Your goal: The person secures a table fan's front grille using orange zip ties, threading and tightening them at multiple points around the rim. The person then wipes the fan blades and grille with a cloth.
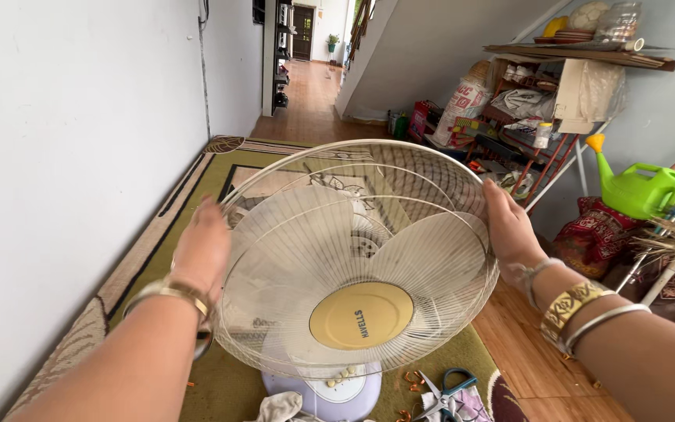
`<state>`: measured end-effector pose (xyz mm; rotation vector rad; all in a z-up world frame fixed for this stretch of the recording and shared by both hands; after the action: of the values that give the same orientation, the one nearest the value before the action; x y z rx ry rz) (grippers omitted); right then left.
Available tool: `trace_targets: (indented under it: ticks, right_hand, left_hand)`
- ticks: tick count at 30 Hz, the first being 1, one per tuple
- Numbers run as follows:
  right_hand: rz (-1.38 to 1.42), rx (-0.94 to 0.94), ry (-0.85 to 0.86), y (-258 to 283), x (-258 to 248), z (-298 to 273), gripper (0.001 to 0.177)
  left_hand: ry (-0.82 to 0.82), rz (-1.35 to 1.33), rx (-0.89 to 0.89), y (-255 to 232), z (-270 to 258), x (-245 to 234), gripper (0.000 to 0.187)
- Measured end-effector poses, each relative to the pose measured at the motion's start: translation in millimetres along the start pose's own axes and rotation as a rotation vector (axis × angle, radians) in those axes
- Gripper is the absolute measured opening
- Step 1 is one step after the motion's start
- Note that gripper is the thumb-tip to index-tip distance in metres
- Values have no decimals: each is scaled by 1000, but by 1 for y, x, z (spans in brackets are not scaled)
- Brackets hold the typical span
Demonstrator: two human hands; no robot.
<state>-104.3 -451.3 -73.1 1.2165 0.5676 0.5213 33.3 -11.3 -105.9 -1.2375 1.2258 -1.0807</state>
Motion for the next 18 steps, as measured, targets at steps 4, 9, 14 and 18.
trace_targets:
  ticks: [4,9,14,18]
  right_hand:
    - [129,206,-62,-58,-20,-33,63]
    - [141,565,-144,-133,-38,-62,62]
    - [24,232,-313,-85,-55,-23,58]
    - [-29,-211,-357,18,-44,-5,62]
  left_hand:
    - [-2,549,276,-64,7,42,59]
    - [-67,515,862,-119,2,71,62]
    - [-43,-74,525,-66,24,-5,68]
    - [-109,-267,-241,23,18,-39,75]
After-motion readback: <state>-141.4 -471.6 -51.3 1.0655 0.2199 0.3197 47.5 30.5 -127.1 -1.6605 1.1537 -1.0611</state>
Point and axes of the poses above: each hand's wrist, its own z-axis towards the middle knuckle, its own x-axis out of the palm, y = z × x, the point moved 10 cm from there along z, towards the middle knuckle, and after that the axes turned 6 degrees about -y, right-handed, at the moved point
